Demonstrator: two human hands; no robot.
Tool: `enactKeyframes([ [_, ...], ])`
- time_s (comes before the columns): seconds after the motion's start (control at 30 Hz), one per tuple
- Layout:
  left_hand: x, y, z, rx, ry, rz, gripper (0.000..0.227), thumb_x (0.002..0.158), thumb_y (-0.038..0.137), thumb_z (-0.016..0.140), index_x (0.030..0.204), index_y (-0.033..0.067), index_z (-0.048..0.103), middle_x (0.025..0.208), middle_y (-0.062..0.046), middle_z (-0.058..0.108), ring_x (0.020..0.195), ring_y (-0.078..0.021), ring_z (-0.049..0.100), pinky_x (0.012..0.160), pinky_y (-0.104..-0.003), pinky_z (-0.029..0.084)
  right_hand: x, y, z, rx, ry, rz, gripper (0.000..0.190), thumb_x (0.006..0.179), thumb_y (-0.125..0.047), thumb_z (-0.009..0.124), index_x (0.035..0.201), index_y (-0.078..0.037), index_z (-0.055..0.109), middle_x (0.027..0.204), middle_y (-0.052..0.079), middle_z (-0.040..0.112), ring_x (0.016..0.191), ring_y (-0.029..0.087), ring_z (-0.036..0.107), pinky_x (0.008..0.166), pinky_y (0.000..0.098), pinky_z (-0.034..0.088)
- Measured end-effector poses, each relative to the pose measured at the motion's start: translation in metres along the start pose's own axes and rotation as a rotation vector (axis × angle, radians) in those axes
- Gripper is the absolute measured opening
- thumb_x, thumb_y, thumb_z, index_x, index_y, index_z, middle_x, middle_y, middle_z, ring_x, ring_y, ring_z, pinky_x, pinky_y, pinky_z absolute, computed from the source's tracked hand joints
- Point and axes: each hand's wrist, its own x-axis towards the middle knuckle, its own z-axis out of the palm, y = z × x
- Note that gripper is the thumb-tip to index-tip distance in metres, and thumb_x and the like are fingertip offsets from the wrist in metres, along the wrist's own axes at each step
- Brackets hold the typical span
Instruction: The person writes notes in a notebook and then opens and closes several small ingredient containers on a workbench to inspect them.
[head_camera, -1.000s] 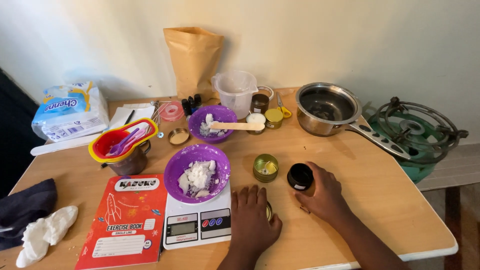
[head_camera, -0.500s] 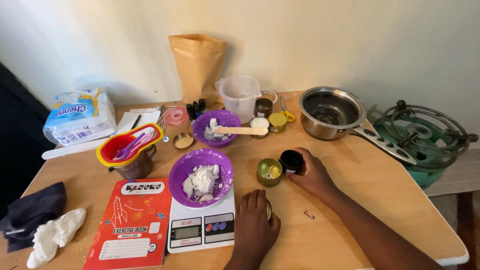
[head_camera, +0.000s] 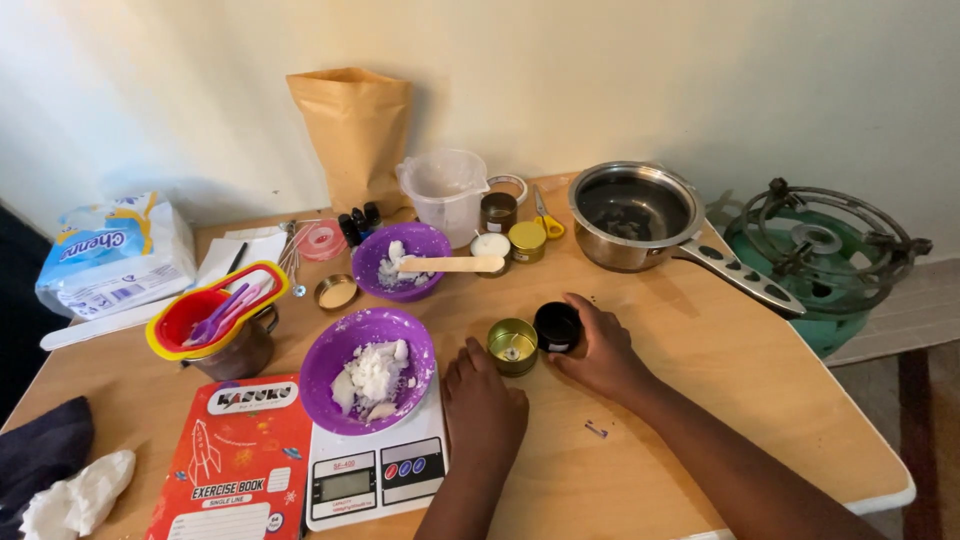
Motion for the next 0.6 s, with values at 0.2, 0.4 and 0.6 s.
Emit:
enactKeyframes([
  [0.2, 0.007, 0.003, -0.007, -0.134, 0.042, 0.090, 0.103, 0.061, 0.033, 0.079, 0.140, -0.0054, 0.026, 0.116, -0.022, 0.056, 0.107, -0.0365, 0.053, 0.097, -0.043, 0.037, 0.003, 0.010, 0.006, -0.009, 0.001, -0.034, 0.083, 0.069, -0.039, 0.074, 0.141, -0.026, 0.032, 0.139, 0.004, 0.047, 0.126, 0.030, 0.041, 0.100, 0.0452, 0.033],
  [0.4, 0.006, 0.003, -0.013, -0.157, 0.034, 0.120, 0.101, 0.065, 0.038, 0.081, 0.140, -0.0039, 0.028, 0.105, -0.020, 0.061, 0.097, -0.0369, 0.056, 0.089, -0.042, 0.042, -0.008, -0.008, -0.009, -0.041, -0.073, -0.051, 0.084, 0.067, -0.027, 0.064, 0.142, -0.024, 0.027, 0.142, 0.005, 0.038, 0.132, 0.033, 0.030, 0.103, 0.0511, 0.023],
  [0.6, 0.009, 0.001, -0.008, -0.157, 0.017, 0.164, 0.102, 0.063, 0.037, 0.079, 0.141, -0.0042, 0.027, 0.111, -0.020, 0.060, 0.103, -0.0346, 0.056, 0.096, -0.043, 0.038, -0.008, -0.034, -0.010, -0.079, -0.133, -0.312, 0.092, 0.068, -0.044, 0.077, 0.143, -0.022, 0.028, 0.139, 0.001, 0.045, 0.135, 0.022, 0.032, 0.105, 0.0456, 0.015],
])
